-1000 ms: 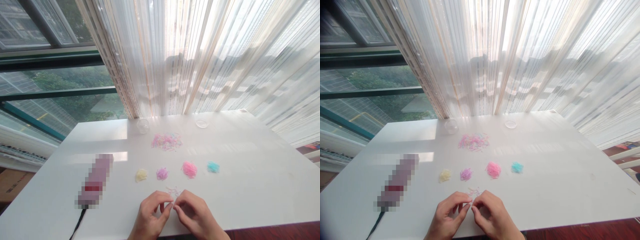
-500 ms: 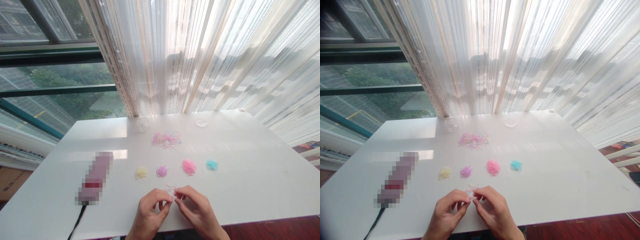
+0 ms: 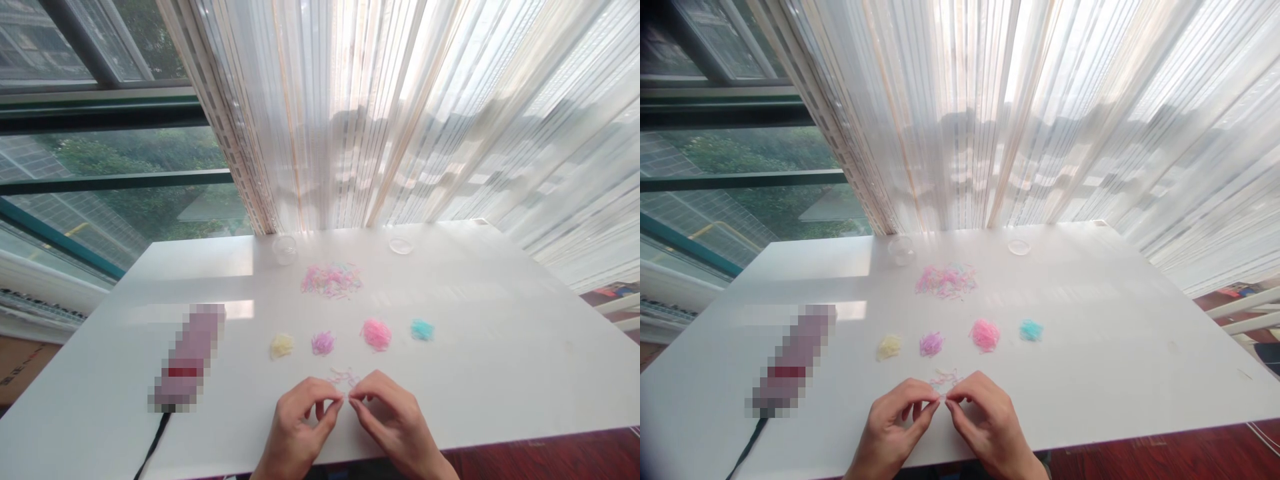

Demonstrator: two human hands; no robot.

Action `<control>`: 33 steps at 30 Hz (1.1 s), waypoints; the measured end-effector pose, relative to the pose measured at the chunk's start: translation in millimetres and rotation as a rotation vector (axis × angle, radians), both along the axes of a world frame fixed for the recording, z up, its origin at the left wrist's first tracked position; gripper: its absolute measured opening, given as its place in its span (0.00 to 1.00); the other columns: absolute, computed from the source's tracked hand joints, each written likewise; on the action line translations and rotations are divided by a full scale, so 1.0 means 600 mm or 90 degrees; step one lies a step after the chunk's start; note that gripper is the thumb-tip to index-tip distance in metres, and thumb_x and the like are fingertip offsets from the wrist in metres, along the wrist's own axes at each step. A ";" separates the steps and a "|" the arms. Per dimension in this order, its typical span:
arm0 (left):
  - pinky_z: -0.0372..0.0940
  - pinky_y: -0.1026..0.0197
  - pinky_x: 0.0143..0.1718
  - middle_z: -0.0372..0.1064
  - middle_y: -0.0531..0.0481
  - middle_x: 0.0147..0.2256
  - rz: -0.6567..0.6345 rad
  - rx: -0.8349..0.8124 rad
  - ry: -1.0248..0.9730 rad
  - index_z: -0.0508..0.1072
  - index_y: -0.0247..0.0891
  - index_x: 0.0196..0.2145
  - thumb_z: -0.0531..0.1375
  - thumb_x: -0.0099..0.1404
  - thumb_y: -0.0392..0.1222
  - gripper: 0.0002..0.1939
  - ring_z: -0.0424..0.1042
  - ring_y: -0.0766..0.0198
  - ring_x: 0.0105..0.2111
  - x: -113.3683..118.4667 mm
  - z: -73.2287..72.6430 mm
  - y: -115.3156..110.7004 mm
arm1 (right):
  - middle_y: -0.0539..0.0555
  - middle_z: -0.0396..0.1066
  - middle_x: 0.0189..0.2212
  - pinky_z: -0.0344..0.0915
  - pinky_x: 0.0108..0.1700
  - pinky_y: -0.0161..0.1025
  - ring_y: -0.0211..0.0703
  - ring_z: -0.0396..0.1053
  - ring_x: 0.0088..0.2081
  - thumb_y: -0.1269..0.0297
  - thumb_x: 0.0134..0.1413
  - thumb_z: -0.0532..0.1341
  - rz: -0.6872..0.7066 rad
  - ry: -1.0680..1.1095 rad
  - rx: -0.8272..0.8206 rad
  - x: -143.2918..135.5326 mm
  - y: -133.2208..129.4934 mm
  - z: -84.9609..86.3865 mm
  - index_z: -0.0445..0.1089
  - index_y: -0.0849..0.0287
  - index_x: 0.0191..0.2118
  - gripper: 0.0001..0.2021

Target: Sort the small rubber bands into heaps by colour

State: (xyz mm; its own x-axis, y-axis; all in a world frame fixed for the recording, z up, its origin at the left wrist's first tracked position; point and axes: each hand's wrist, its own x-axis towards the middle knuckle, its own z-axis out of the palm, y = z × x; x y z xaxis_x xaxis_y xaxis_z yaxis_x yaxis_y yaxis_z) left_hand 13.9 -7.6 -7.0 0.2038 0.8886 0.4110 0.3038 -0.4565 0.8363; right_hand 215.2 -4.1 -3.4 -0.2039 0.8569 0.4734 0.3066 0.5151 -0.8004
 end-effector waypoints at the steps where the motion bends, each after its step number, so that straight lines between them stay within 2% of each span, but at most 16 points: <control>1: 0.66 0.70 0.26 0.79 0.51 0.33 -0.001 0.003 -0.002 0.80 0.40 0.39 0.66 0.68 0.30 0.07 0.72 0.69 0.25 0.000 0.001 0.000 | 0.50 0.78 0.30 0.72 0.36 0.31 0.38 0.75 0.31 0.74 0.65 0.64 0.002 -0.002 0.000 0.001 0.000 0.000 0.76 0.55 0.41 0.06; 6: 0.67 0.70 0.26 0.75 0.52 0.32 0.014 0.006 -0.006 0.79 0.40 0.39 0.66 0.67 0.29 0.07 0.69 0.70 0.24 -0.001 0.005 0.000 | 0.49 0.77 0.30 0.72 0.36 0.31 0.38 0.75 0.31 0.74 0.65 0.64 0.003 -0.010 -0.004 0.005 -0.001 0.000 0.75 0.55 0.40 0.06; 9: 0.69 0.69 0.27 0.76 0.50 0.37 0.021 0.002 0.000 0.78 0.40 0.48 0.69 0.66 0.32 0.14 0.68 0.70 0.24 -0.002 0.004 -0.002 | 0.50 0.78 0.31 0.72 0.37 0.31 0.39 0.75 0.32 0.75 0.65 0.64 0.021 -0.009 -0.006 0.005 -0.001 -0.001 0.75 0.54 0.41 0.07; 11: 0.71 0.68 0.29 0.76 0.49 0.40 -0.008 -0.010 0.014 0.78 0.42 0.52 0.69 0.68 0.34 0.16 0.69 0.70 0.25 -0.003 0.001 -0.002 | 0.50 0.78 0.32 0.72 0.38 0.31 0.39 0.76 0.33 0.75 0.65 0.64 0.035 -0.010 -0.004 0.005 -0.002 -0.002 0.75 0.54 0.41 0.07; 15: 0.72 0.68 0.32 0.77 0.49 0.38 -0.059 -0.017 0.017 0.82 0.43 0.47 0.64 0.74 0.36 0.07 0.72 0.69 0.27 -0.004 -0.006 -0.002 | 0.50 0.78 0.32 0.72 0.37 0.31 0.39 0.76 0.33 0.74 0.66 0.64 0.042 -0.010 -0.006 0.004 -0.004 -0.003 0.76 0.54 0.42 0.07; 22: 0.71 0.69 0.31 0.78 0.48 0.36 -0.061 -0.040 0.009 0.82 0.42 0.44 0.64 0.74 0.37 0.05 0.74 0.67 0.28 -0.002 -0.006 -0.003 | 0.50 0.78 0.32 0.72 0.37 0.31 0.39 0.76 0.33 0.73 0.66 0.65 0.035 -0.002 -0.030 0.008 -0.004 -0.002 0.77 0.54 0.42 0.06; 26: 0.69 0.70 0.27 0.78 0.47 0.37 -0.047 -0.045 -0.009 0.81 0.40 0.46 0.67 0.71 0.38 0.06 0.70 0.69 0.25 -0.003 -0.003 -0.001 | 0.51 0.79 0.32 0.72 0.38 0.32 0.39 0.76 0.34 0.73 0.66 0.64 0.045 -0.003 -0.026 0.008 -0.003 -0.001 0.76 0.54 0.42 0.06; 31: 0.68 0.69 0.27 0.77 0.48 0.35 -0.043 -0.051 0.031 0.81 0.40 0.42 0.63 0.74 0.37 0.06 0.69 0.69 0.24 -0.001 -0.003 -0.002 | 0.52 0.78 0.32 0.73 0.37 0.33 0.40 0.76 0.33 0.72 0.67 0.64 0.045 -0.005 -0.013 0.005 -0.002 0.000 0.76 0.55 0.42 0.05; 33: 0.68 0.68 0.27 0.78 0.47 0.36 -0.045 -0.057 0.037 0.81 0.40 0.43 0.63 0.74 0.38 0.06 0.69 0.69 0.24 -0.001 -0.003 -0.002 | 0.52 0.79 0.32 0.73 0.36 0.34 0.41 0.76 0.33 0.71 0.68 0.63 0.043 -0.006 -0.011 0.004 -0.002 0.001 0.76 0.54 0.42 0.05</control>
